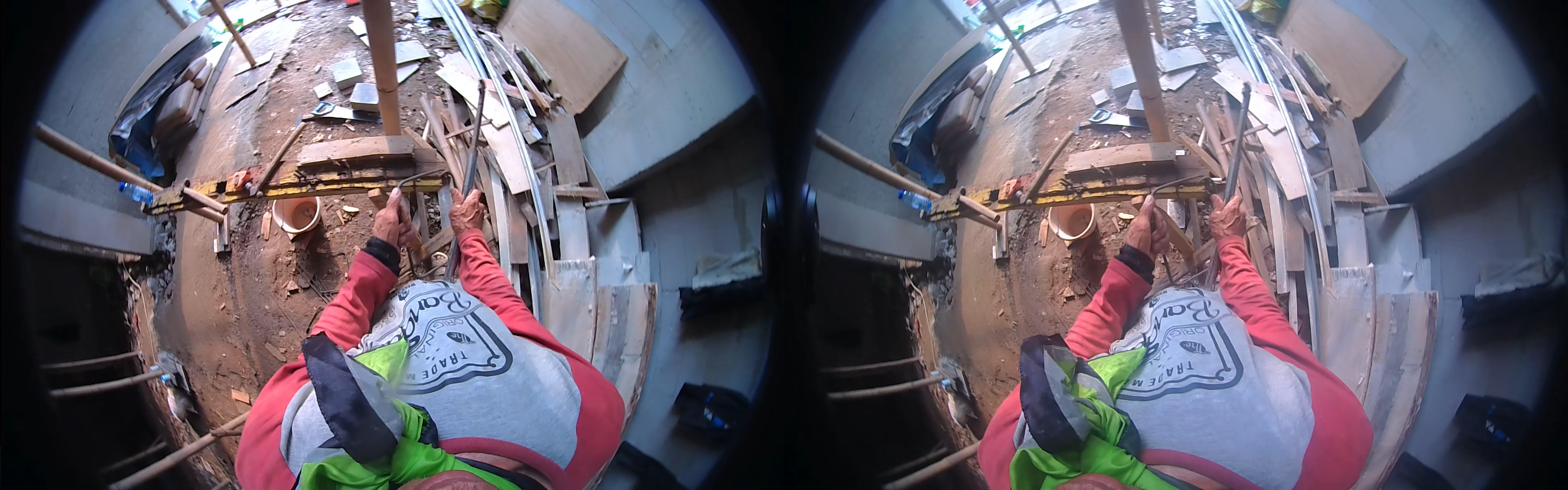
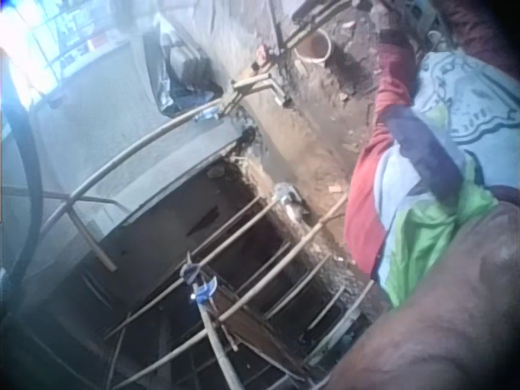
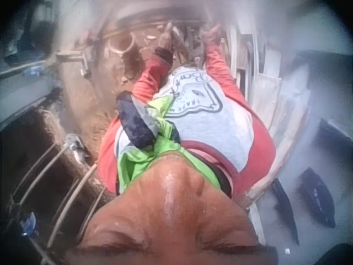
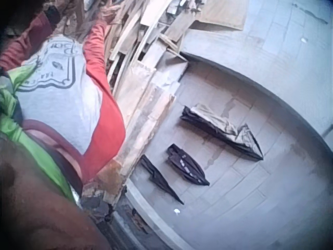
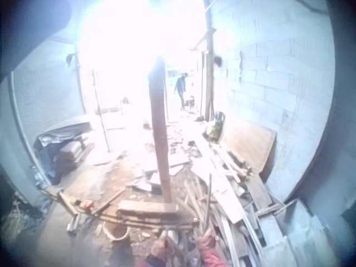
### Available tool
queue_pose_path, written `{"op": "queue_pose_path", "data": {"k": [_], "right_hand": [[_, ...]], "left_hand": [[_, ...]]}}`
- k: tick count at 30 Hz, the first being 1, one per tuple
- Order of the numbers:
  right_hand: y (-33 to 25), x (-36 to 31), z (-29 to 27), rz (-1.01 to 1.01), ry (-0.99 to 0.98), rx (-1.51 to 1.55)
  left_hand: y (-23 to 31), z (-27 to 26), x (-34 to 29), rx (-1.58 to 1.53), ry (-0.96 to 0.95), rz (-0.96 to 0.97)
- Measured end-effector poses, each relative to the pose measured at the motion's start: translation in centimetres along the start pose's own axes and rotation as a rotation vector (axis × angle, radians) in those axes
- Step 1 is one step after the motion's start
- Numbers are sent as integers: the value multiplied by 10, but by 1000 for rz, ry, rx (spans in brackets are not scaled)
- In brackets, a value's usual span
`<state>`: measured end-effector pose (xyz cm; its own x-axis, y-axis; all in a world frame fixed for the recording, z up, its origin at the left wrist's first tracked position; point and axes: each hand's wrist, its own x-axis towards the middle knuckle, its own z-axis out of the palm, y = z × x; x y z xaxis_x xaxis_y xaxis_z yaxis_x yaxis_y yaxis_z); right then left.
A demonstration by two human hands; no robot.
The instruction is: The person repeatedly bends a metal rod into a rectangular shape using a wooden jig and a metal bar as a lever. The person adjusts the rod and applies force to form the corners, then places the finished piece aside.
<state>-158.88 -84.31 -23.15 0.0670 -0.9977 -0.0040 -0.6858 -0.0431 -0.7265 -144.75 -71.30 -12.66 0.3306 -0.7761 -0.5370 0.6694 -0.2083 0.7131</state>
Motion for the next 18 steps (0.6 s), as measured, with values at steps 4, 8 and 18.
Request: {"op": "queue_pose_path", "data": {"k": [4, 8, 18], "right_hand": [[10, -13, 0, 119, -87, -82], [4, -14, -4, 192, -144, -66], [26, -8, 4, 110, -101, 12]], "left_hand": [[-25, -4, -16, 1, 8, 11], [-35, -6, -18, 15, 68, 61], [-35, -17, -6, 44, 84, 79]]}}
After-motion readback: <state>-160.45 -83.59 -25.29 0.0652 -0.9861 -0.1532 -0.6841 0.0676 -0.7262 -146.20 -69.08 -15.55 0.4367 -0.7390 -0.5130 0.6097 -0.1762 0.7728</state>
